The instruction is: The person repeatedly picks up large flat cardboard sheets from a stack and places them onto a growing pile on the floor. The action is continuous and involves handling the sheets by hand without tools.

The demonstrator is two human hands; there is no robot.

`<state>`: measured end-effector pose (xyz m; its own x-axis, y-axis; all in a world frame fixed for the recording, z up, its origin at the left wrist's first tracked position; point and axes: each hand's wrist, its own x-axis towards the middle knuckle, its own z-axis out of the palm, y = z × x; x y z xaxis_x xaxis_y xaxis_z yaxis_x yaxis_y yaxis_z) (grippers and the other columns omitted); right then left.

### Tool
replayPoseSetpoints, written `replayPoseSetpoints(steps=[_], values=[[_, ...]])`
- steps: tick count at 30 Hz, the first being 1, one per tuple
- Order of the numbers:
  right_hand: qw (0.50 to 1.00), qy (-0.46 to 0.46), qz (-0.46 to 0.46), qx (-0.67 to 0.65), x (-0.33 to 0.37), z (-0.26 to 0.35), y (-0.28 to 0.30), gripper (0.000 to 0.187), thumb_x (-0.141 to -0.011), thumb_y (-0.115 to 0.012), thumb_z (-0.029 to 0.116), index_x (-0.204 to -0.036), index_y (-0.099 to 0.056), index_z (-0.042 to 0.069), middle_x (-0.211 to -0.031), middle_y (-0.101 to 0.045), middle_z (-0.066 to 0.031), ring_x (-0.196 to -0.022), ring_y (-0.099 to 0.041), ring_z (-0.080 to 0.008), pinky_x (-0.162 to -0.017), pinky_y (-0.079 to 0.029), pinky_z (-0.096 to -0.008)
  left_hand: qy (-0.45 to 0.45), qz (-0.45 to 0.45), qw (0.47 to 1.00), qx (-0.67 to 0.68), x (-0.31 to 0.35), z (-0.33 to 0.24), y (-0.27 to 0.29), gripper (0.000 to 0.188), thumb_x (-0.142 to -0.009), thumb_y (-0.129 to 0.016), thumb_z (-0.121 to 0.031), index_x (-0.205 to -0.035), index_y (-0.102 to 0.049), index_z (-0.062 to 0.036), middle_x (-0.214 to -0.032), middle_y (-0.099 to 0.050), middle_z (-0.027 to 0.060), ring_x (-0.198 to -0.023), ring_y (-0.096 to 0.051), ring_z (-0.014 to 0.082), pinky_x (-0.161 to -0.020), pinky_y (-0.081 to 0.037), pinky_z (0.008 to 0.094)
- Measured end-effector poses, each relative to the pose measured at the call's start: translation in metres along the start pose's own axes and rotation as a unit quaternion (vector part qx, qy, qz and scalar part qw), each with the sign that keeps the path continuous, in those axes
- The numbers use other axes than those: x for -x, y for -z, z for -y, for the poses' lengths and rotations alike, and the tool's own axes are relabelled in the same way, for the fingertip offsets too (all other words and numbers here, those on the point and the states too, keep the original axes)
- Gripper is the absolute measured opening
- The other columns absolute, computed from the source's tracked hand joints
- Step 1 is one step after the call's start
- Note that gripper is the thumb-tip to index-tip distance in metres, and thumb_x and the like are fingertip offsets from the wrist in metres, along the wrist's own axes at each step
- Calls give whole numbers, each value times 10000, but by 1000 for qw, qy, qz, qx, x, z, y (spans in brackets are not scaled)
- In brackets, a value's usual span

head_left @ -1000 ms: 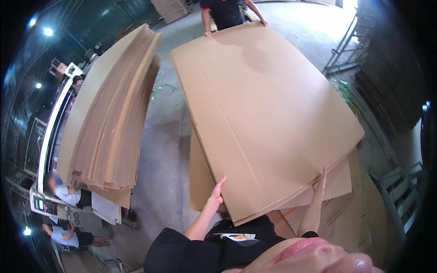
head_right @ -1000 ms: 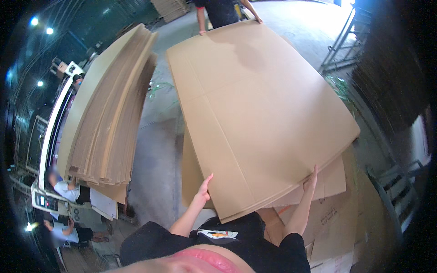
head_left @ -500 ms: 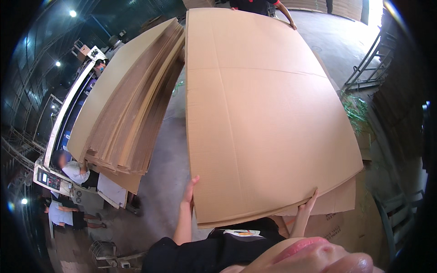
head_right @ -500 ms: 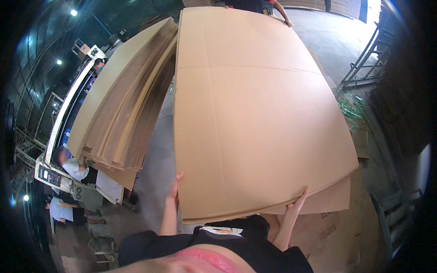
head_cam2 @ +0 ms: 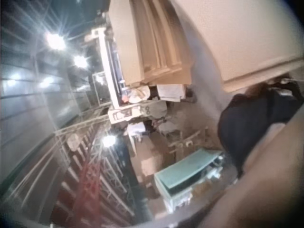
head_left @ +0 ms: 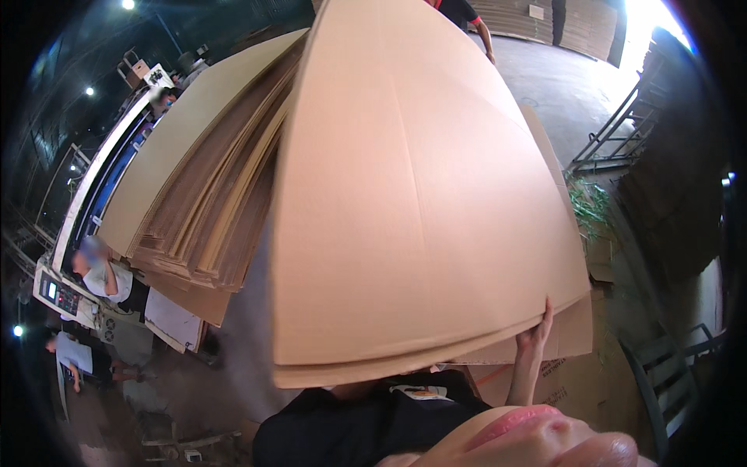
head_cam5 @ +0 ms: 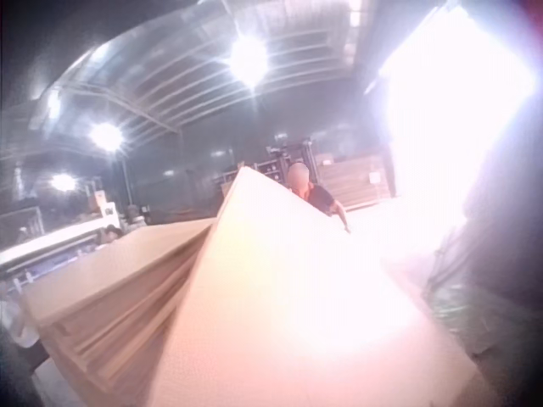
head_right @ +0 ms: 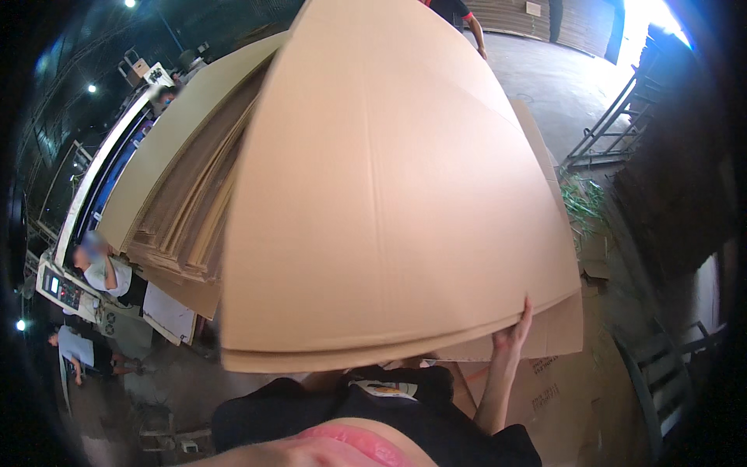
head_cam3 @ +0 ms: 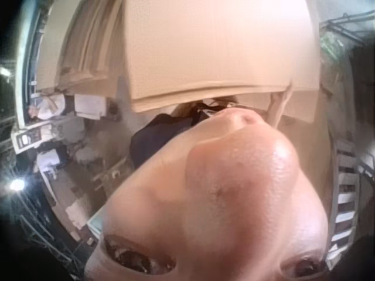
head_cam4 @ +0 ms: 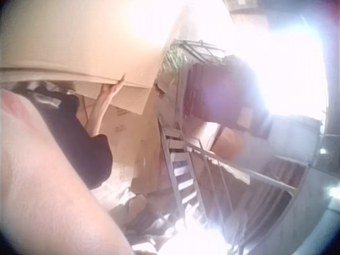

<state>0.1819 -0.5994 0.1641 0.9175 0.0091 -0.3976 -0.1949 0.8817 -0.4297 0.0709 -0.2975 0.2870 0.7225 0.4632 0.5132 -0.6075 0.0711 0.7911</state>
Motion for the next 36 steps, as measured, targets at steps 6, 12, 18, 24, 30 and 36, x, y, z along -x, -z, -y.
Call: replayPoseSetpoints(steps=[6, 12, 18, 24, 30, 36], values=[[995, -67, 34, -63, 83, -52, -102, 446, -949, -459, 385, -1238, -505, 48, -1230, -563, -87, -1119, -545, -239, -931, -475, -397, -325, 11, 914, -245, -14, -42, -70, 387, -812, -592, -203, -1147, -540, -16, -1093, -585, 87, -962, -585, 190, -847, -483, 357], [896, -307, 246, -206, 130, -84, -166, 503, -943, -453, 465, -1199, -535, 40, -1158, -610, -86, -1082, -566, -236, -939, -452, -404, -307, 8, 950, -56, -94, -134, -105, 529, -730, -608, -20, -1220, -417, 37, -1110, -540, 159, -926, -586, 208, -813, -481, 334], [787, -105, 473, 383, 101, -30, -142, 495, -881, -591, 428, -1153, -544, 17, -969, -660, -108, -971, -597, -259, -871, -472, -375, -385, 277, 855, -212, -158, -163, -144, 854, -710, -624, 8, -1417, -147, 41, -1371, -275, 228, -1253, -302, 315, -1022, -298, 404], [680, 414, 182, 577, 97, -64, -83, 393, -807, -677, 184, -1086, -539, -56, -952, -632, -133, -911, -588, -244, -885, -436, -368, -379, 324, 845, -192, -85, -95, -206, 986, -634, -720, -30, -1452, -172, -11, -1476, -123, 314, -1358, -129, 516, -1071, -167, 625], [775, 391, 34, 495, 74, -39, -104, 219, -798, -583, 64, -980, -575, -57, -935, -627, -134, -855, -578, -235, -767, -475, -352, -345, 402, 835, -146, -72, -38, -271, 861, -707, -712, -113, -1424, -244, -28, -1473, -161, 285, -1343, -172, 513, -1034, -175, 685], [875, 316, -40, 365, 18, 14, -36, 282, -855, -631, 176, -1058, -572, -10, -952, -601, -69, -836, -561, -160, -730, -477, -291, 0, 481, 877, 6, -46, 73, -199, 618, -874, -627, -289, -1390, -379, -55, -1380, -442, 164, -1300, -399, 264, -1080, -321, 396]])
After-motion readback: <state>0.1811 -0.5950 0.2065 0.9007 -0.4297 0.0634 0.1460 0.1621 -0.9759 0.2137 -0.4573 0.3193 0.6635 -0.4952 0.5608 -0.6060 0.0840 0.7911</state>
